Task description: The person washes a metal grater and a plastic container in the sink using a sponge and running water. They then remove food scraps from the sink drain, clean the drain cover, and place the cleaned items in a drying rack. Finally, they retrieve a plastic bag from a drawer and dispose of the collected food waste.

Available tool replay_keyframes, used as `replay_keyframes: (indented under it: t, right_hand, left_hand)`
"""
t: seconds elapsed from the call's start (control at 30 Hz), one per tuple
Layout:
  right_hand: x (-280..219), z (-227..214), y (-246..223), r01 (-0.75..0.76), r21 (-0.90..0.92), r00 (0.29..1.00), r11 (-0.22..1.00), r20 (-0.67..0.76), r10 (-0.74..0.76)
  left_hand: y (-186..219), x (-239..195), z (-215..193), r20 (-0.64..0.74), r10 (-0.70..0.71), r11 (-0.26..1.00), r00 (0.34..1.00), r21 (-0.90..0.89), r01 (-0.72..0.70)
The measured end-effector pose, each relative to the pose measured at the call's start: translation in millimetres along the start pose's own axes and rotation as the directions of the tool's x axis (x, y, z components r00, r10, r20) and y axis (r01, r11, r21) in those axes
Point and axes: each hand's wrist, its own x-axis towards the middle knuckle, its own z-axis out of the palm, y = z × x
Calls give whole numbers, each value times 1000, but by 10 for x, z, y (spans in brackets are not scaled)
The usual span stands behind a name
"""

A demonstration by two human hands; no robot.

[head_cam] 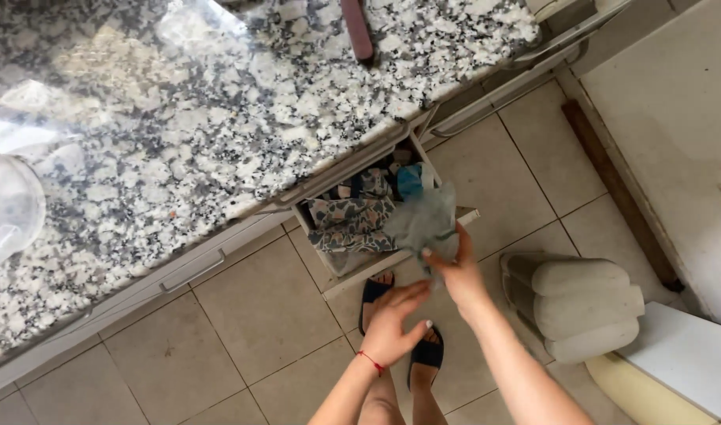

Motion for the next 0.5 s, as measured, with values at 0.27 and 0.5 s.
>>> replay_keyframes:
  t: [0.27, 0.5]
  right_hand:
    - [54, -103, 111, 12, 570, 946, 822, -274, 176]
    - [15, -287, 438, 48, 578, 883, 814, -406, 235]
  left_hand:
    - [-959, 255, 213, 15, -371, 707, 929, 653, 272]
    - [-1275, 1035, -200, 225, -574, 529, 787, 836, 147]
